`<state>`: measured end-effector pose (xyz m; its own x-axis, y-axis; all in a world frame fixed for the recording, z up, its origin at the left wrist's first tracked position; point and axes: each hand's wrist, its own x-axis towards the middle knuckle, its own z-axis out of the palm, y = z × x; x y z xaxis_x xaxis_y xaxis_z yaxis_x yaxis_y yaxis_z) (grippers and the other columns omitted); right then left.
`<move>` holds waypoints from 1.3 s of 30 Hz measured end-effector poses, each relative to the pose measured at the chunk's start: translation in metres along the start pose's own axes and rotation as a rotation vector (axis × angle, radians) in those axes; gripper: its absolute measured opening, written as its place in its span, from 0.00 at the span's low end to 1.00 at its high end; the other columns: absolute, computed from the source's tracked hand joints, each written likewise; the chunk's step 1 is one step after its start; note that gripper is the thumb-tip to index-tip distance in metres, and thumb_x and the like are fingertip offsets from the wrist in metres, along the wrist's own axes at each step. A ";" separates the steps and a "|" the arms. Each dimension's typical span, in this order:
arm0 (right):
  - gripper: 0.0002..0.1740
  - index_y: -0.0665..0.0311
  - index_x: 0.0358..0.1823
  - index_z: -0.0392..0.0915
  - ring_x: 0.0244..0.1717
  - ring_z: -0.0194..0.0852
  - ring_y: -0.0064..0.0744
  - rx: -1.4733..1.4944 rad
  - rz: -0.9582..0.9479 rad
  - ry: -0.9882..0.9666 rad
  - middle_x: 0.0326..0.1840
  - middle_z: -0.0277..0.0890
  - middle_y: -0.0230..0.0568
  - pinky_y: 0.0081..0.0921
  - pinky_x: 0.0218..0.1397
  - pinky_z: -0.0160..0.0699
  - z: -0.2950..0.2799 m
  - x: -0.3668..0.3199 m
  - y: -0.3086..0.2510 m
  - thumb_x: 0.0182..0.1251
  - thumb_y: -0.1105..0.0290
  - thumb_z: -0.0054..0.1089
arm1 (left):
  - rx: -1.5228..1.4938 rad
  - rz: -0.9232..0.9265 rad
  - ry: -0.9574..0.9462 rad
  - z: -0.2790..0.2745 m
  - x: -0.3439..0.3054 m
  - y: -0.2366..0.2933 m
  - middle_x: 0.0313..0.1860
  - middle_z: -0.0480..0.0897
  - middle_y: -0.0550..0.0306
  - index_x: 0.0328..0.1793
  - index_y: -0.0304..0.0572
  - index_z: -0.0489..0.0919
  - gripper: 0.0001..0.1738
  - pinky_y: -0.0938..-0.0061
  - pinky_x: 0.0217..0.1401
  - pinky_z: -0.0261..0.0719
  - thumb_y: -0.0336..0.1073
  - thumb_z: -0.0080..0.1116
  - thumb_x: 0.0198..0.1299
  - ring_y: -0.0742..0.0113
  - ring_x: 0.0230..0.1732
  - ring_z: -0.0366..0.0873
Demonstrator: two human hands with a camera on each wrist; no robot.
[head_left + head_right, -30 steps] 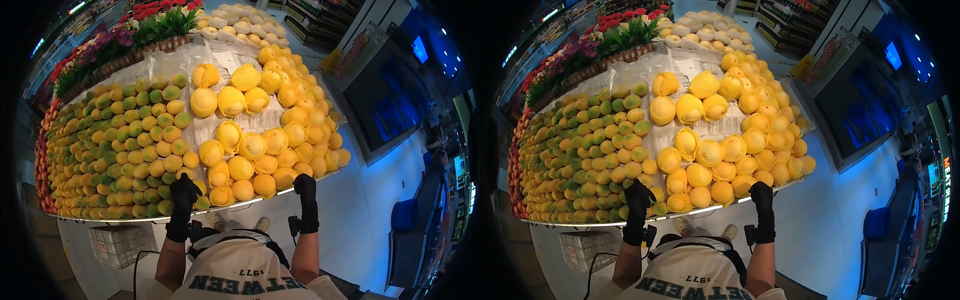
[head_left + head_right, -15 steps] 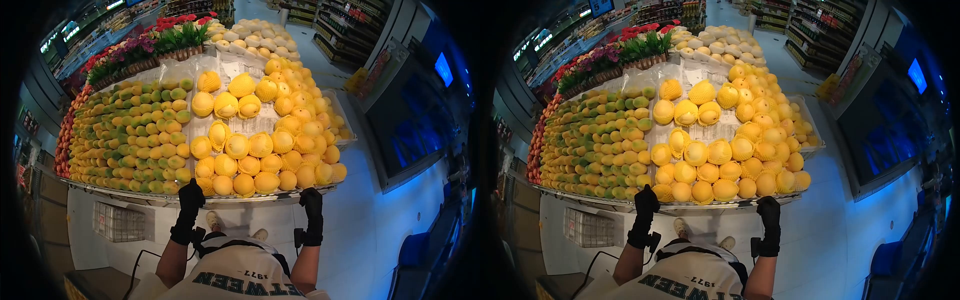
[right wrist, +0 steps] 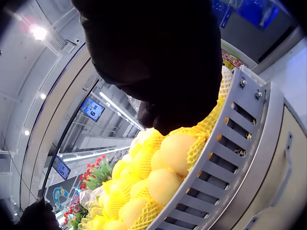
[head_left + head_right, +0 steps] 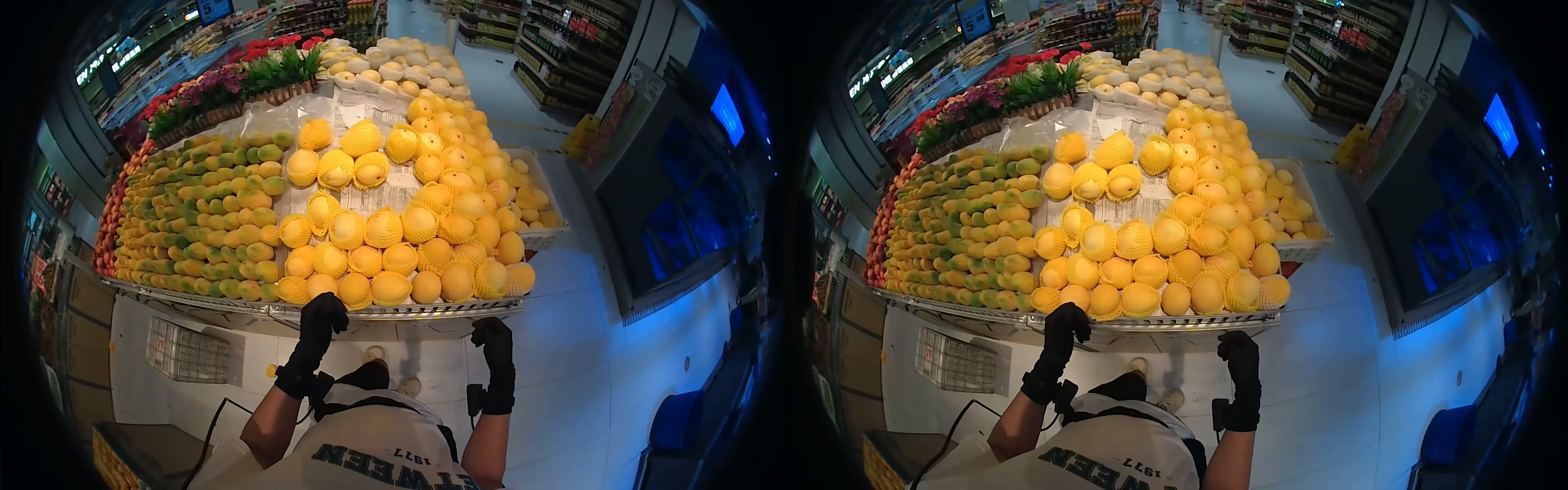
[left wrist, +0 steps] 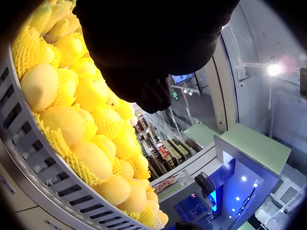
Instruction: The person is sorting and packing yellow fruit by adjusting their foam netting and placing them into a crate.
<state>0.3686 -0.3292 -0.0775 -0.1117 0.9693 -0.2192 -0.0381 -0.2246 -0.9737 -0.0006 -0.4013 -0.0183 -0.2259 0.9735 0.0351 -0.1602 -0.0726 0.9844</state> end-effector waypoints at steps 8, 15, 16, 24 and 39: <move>0.11 0.70 0.40 0.78 0.27 0.75 0.26 0.037 0.009 0.092 0.28 0.78 0.39 0.24 0.33 0.74 -0.034 0.008 -0.010 0.71 0.68 0.54 | -0.097 -0.190 0.005 0.066 0.034 -0.012 0.20 0.75 0.60 0.37 0.38 0.78 0.20 0.79 0.21 0.65 0.47 0.49 0.74 0.74 0.17 0.69; 0.13 0.69 0.33 0.78 0.27 0.75 0.26 -0.169 0.066 0.093 0.27 0.79 0.39 0.25 0.35 0.74 -0.078 0.051 -0.051 0.72 0.66 0.53 | 0.103 -0.333 -0.065 0.143 0.088 -0.024 0.19 0.75 0.62 0.38 0.39 0.80 0.13 0.81 0.18 0.64 0.37 0.49 0.70 0.78 0.16 0.69; 0.13 0.69 0.32 0.78 0.27 0.74 0.26 -0.181 0.078 0.082 0.27 0.79 0.39 0.25 0.35 0.74 -0.082 0.060 -0.059 0.72 0.66 0.53 | 0.108 -0.328 -0.084 0.150 0.095 -0.026 0.18 0.74 0.63 0.37 0.39 0.80 0.14 0.81 0.18 0.63 0.38 0.48 0.71 0.79 0.16 0.69; 0.12 0.68 0.39 0.79 0.29 0.72 0.22 -0.205 0.060 0.040 0.27 0.77 0.35 0.23 0.35 0.71 -0.124 0.130 -0.085 0.73 0.65 0.55 | -0.067 -0.376 -0.068 0.197 0.126 -0.060 0.17 0.74 0.64 0.34 0.39 0.80 0.17 0.80 0.20 0.64 0.40 0.48 0.73 0.79 0.16 0.68; 0.11 0.67 0.36 0.78 0.29 0.73 0.24 -0.184 0.055 -0.263 0.29 0.79 0.37 0.25 0.36 0.72 -0.301 0.209 -0.107 0.73 0.65 0.57 | -0.084 -0.053 0.386 0.361 0.131 -0.087 0.35 0.80 0.55 0.49 0.37 0.75 0.12 0.74 0.35 0.79 0.40 0.51 0.73 0.69 0.31 0.79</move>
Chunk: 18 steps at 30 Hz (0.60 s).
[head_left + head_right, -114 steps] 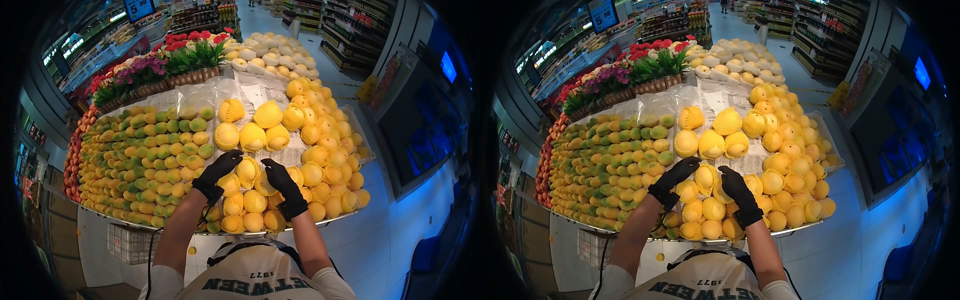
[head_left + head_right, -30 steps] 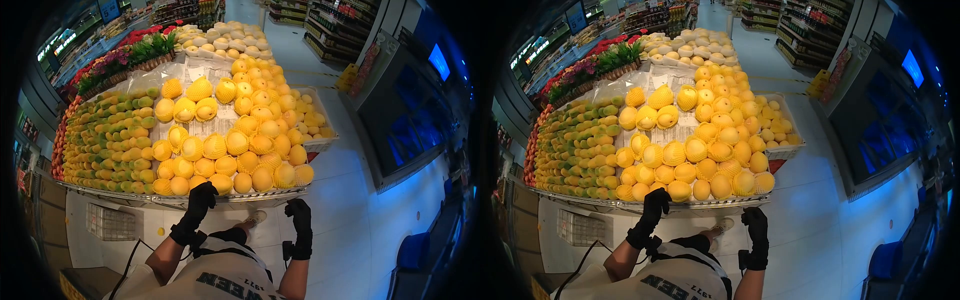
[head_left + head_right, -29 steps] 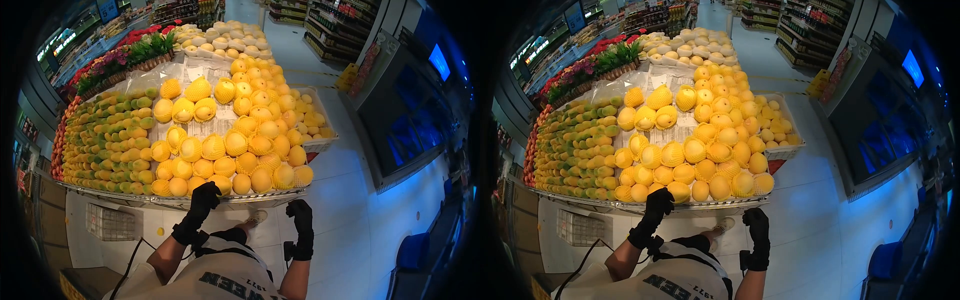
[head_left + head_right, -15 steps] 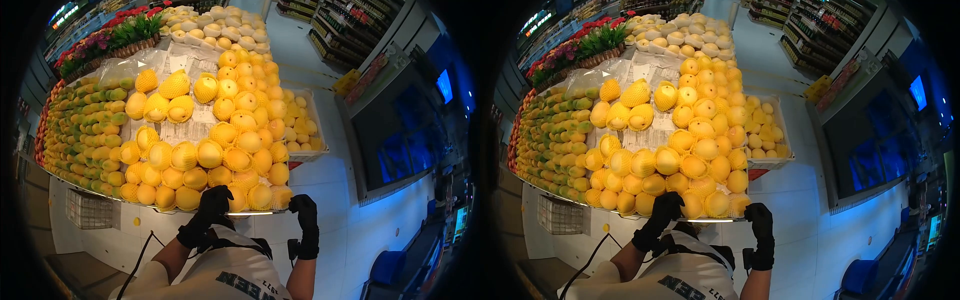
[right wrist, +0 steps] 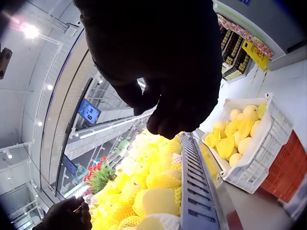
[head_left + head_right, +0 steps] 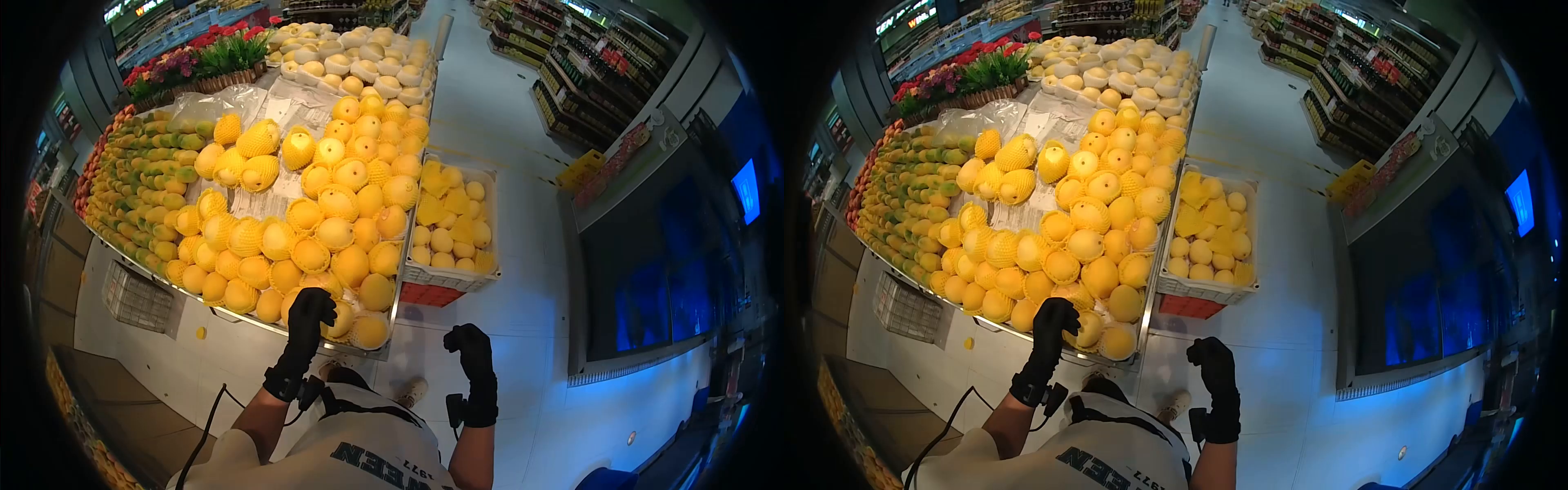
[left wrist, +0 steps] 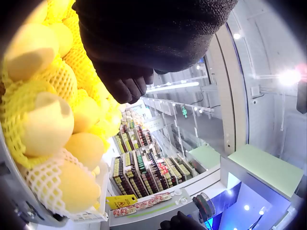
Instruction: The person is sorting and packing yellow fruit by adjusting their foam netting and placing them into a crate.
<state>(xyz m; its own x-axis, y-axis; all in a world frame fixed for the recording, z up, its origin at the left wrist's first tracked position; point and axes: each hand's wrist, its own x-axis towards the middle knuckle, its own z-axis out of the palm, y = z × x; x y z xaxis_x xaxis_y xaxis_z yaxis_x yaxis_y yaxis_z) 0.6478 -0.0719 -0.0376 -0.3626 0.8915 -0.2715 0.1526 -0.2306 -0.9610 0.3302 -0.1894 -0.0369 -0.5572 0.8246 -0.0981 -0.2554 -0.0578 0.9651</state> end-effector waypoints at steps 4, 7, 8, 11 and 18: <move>0.12 0.68 0.37 0.77 0.29 0.74 0.26 0.050 -0.123 -0.030 0.29 0.79 0.39 0.25 0.36 0.74 -0.045 0.004 0.007 0.74 0.66 0.53 | 0.067 -0.010 0.056 0.040 -0.031 -0.013 0.38 0.81 0.56 0.51 0.38 0.75 0.11 0.75 0.37 0.78 0.38 0.53 0.72 0.71 0.33 0.78; 0.13 0.69 0.42 0.78 0.30 0.75 0.25 0.109 -0.058 -0.095 0.30 0.79 0.39 0.24 0.37 0.75 -0.058 0.009 0.004 0.75 0.64 0.53 | 0.108 -0.009 0.136 0.059 -0.056 -0.013 0.39 0.81 0.56 0.52 0.38 0.75 0.11 0.76 0.39 0.79 0.38 0.54 0.72 0.71 0.34 0.79; 0.11 0.68 0.44 0.78 0.31 0.75 0.24 0.091 -0.074 -0.137 0.31 0.79 0.38 0.24 0.37 0.75 -0.062 0.014 0.007 0.74 0.66 0.54 | 0.095 -0.016 0.159 0.062 -0.059 -0.016 0.39 0.81 0.56 0.52 0.38 0.75 0.11 0.75 0.39 0.79 0.37 0.54 0.72 0.71 0.34 0.79; 0.10 0.66 0.49 0.78 0.33 0.74 0.22 0.066 -0.088 -0.204 0.33 0.80 0.36 0.22 0.38 0.74 -0.065 0.035 0.012 0.73 0.69 0.55 | 0.076 -0.031 0.223 0.063 -0.062 -0.026 0.40 0.81 0.56 0.53 0.39 0.75 0.11 0.75 0.40 0.79 0.37 0.54 0.71 0.70 0.35 0.79; 0.16 0.65 0.56 0.75 0.47 0.77 0.27 -0.215 -0.185 -0.334 0.47 0.80 0.38 0.26 0.52 0.77 -0.038 0.106 0.005 0.69 0.69 0.61 | 0.111 -0.054 0.342 0.060 -0.043 -0.048 0.43 0.81 0.55 0.52 0.39 0.76 0.11 0.72 0.40 0.81 0.38 0.54 0.71 0.67 0.38 0.81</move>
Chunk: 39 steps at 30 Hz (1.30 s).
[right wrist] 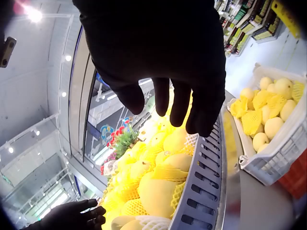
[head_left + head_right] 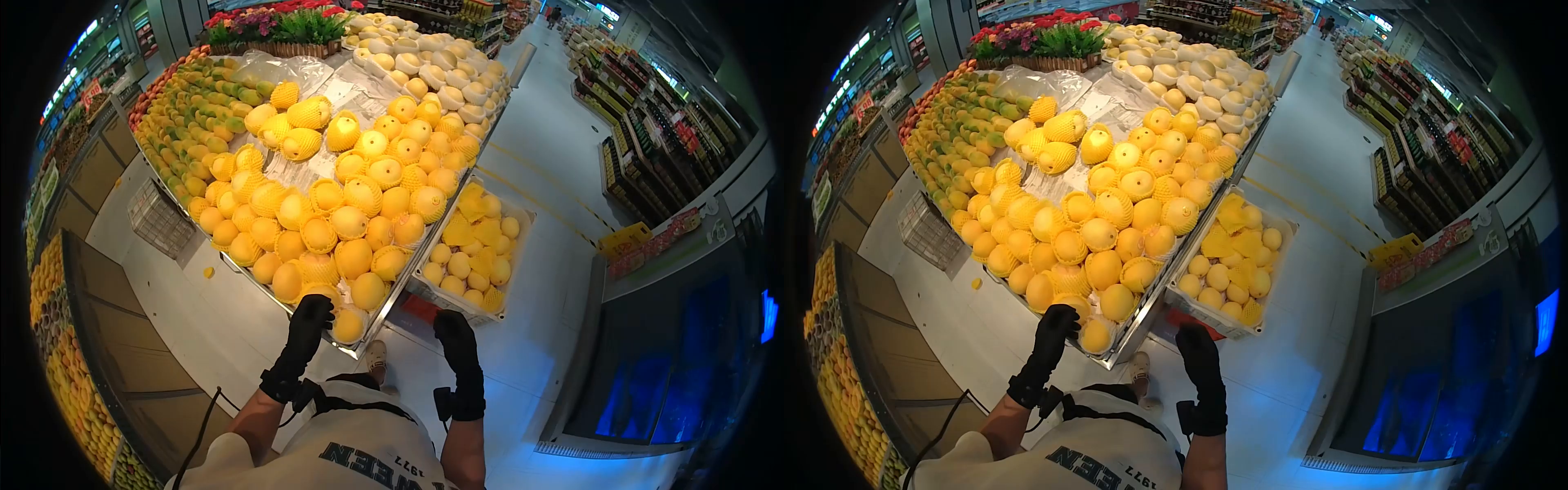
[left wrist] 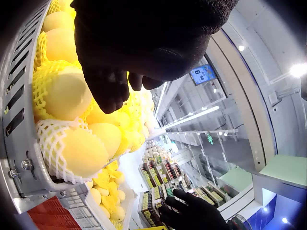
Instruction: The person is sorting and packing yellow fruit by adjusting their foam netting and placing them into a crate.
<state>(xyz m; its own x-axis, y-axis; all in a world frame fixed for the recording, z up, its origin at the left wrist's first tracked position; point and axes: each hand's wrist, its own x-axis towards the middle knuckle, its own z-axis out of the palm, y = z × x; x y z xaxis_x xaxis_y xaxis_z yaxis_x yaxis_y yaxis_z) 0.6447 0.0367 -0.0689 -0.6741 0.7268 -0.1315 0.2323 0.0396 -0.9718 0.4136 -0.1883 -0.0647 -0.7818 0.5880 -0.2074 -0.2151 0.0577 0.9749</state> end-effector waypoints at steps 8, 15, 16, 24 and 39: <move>0.27 0.65 0.63 0.69 0.49 0.77 0.31 -0.119 0.018 -0.216 0.56 0.75 0.41 0.27 0.52 0.79 0.011 0.098 -0.053 0.64 0.67 0.67 | -0.122 -0.039 0.093 0.002 0.025 -0.014 0.44 0.81 0.57 0.50 0.37 0.77 0.11 0.73 0.43 0.80 0.36 0.56 0.69 0.68 0.39 0.81; 0.38 0.63 0.70 0.63 0.56 0.74 0.36 -0.313 -0.068 -0.385 0.64 0.68 0.45 0.31 0.57 0.78 0.066 0.160 -0.062 0.59 0.70 0.71 | -0.146 -0.071 0.175 -0.001 0.017 -0.007 0.38 0.82 0.58 0.48 0.37 0.79 0.10 0.74 0.43 0.79 0.36 0.58 0.68 0.71 0.37 0.79; 0.42 0.63 0.71 0.61 0.58 0.73 0.38 -0.329 -0.103 -0.399 0.65 0.65 0.48 0.33 0.58 0.77 0.072 0.171 -0.055 0.57 0.67 0.74 | -0.145 -0.081 0.198 0.002 0.016 -0.006 0.38 0.81 0.59 0.48 0.37 0.79 0.09 0.75 0.42 0.78 0.35 0.58 0.68 0.72 0.37 0.78; 0.46 0.66 0.71 0.61 0.63 0.66 0.51 -0.494 -0.565 -0.431 0.63 0.64 0.56 0.40 0.65 0.70 0.114 0.232 -0.050 0.53 0.63 0.76 | -0.162 -0.012 0.402 0.032 0.017 0.022 0.40 0.81 0.60 0.50 0.38 0.78 0.08 0.75 0.42 0.79 0.32 0.56 0.69 0.73 0.37 0.79; 0.31 0.68 0.62 0.69 0.58 0.73 0.53 -0.330 -0.504 -0.574 0.56 0.72 0.56 0.40 0.59 0.73 0.121 0.280 -0.048 0.55 0.74 0.68 | 0.819 0.191 0.601 0.101 0.105 0.051 0.54 0.77 0.45 0.60 0.40 0.74 0.27 0.66 0.52 0.80 0.33 0.70 0.54 0.56 0.52 0.79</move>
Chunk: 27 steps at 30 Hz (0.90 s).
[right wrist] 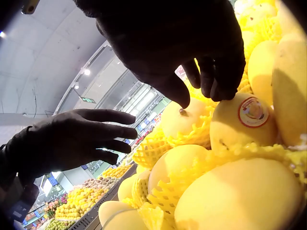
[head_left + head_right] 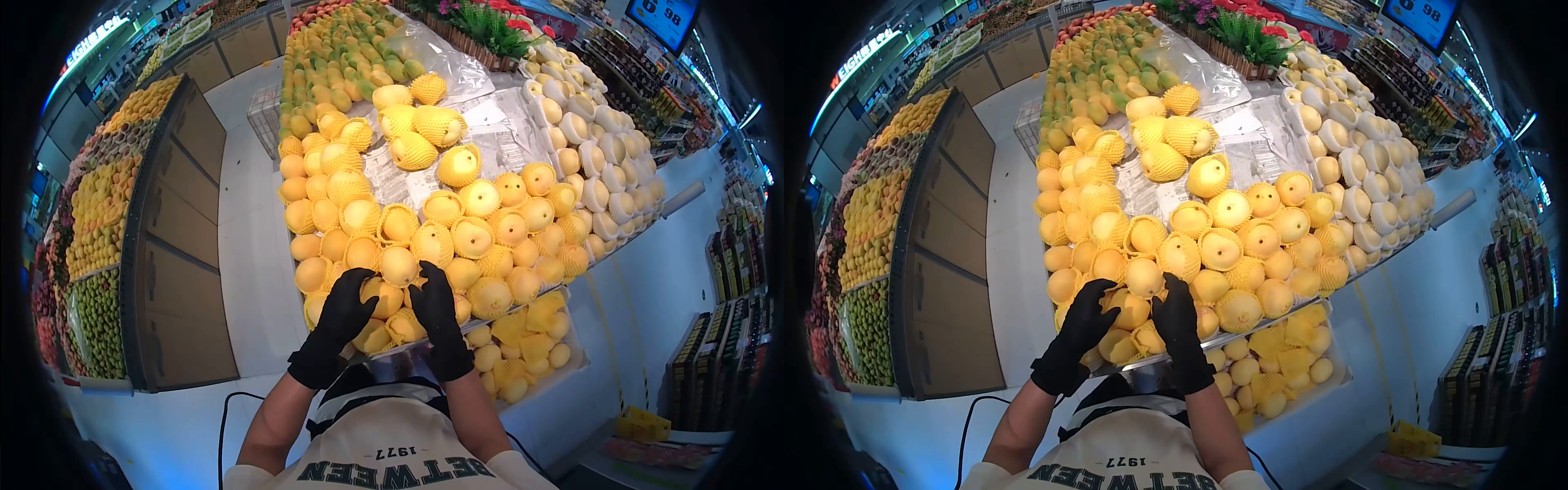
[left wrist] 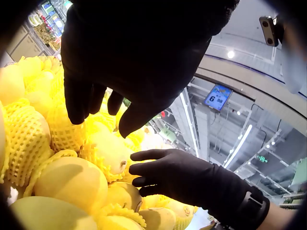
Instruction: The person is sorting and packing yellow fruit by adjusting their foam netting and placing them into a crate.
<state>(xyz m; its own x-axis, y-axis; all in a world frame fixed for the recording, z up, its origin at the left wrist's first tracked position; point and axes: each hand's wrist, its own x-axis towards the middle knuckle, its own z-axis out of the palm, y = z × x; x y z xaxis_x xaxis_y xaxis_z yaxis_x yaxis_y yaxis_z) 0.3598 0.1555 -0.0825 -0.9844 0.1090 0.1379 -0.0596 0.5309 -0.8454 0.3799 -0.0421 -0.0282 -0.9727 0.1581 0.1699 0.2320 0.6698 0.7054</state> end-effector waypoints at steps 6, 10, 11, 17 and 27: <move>0.15 0.68 0.48 0.76 0.45 0.82 0.53 0.006 0.166 -0.049 0.43 0.81 0.54 0.42 0.50 0.78 -0.022 0.003 0.003 0.59 0.73 0.62 | 0.078 -0.136 -0.126 0.006 0.011 0.000 0.49 0.81 0.45 0.60 0.40 0.75 0.26 0.66 0.49 0.80 0.34 0.69 0.54 0.56 0.45 0.82; 0.14 0.68 0.46 0.76 0.46 0.82 0.54 0.076 0.156 -0.026 0.45 0.82 0.56 0.42 0.50 0.79 -0.021 0.004 0.005 0.60 0.71 0.63 | -0.091 -0.196 -0.160 0.018 0.014 -0.006 0.48 0.84 0.44 0.61 0.40 0.73 0.26 0.65 0.46 0.82 0.36 0.67 0.56 0.56 0.38 0.84; 0.16 0.67 0.48 0.76 0.48 0.81 0.57 0.151 0.156 -0.039 0.46 0.82 0.57 0.42 0.51 0.79 -0.020 0.004 0.001 0.60 0.69 0.64 | -0.102 -0.184 -0.141 0.022 0.015 -0.005 0.49 0.84 0.43 0.62 0.41 0.73 0.27 0.65 0.45 0.82 0.37 0.66 0.57 0.56 0.37 0.84; 0.31 0.63 0.63 0.67 0.56 0.77 0.60 0.068 0.176 -0.101 0.54 0.79 0.61 0.45 0.57 0.77 0.001 0.005 -0.007 0.60 0.62 0.66 | -0.188 -0.175 -0.150 0.045 0.021 -0.013 0.55 0.80 0.32 0.73 0.45 0.60 0.37 0.57 0.56 0.78 0.37 0.63 0.60 0.38 0.56 0.79; 0.47 0.63 0.75 0.57 0.64 0.73 0.52 0.074 0.203 -0.269 0.64 0.72 0.60 0.41 0.64 0.73 0.003 0.018 -0.025 0.57 0.58 0.69 | -0.570 -0.114 -0.234 0.055 0.040 -0.040 0.67 0.73 0.42 0.80 0.43 0.54 0.43 0.69 0.53 0.80 0.28 0.59 0.59 0.60 0.58 0.78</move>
<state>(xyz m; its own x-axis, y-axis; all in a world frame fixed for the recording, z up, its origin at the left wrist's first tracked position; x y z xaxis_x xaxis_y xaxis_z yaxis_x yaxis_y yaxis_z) 0.3429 0.1418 -0.0600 -0.9853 -0.0246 -0.1693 0.1394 0.4578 -0.8780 0.3314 -0.0227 -0.0868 -0.9511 0.3064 -0.0376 0.0289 0.2096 0.9774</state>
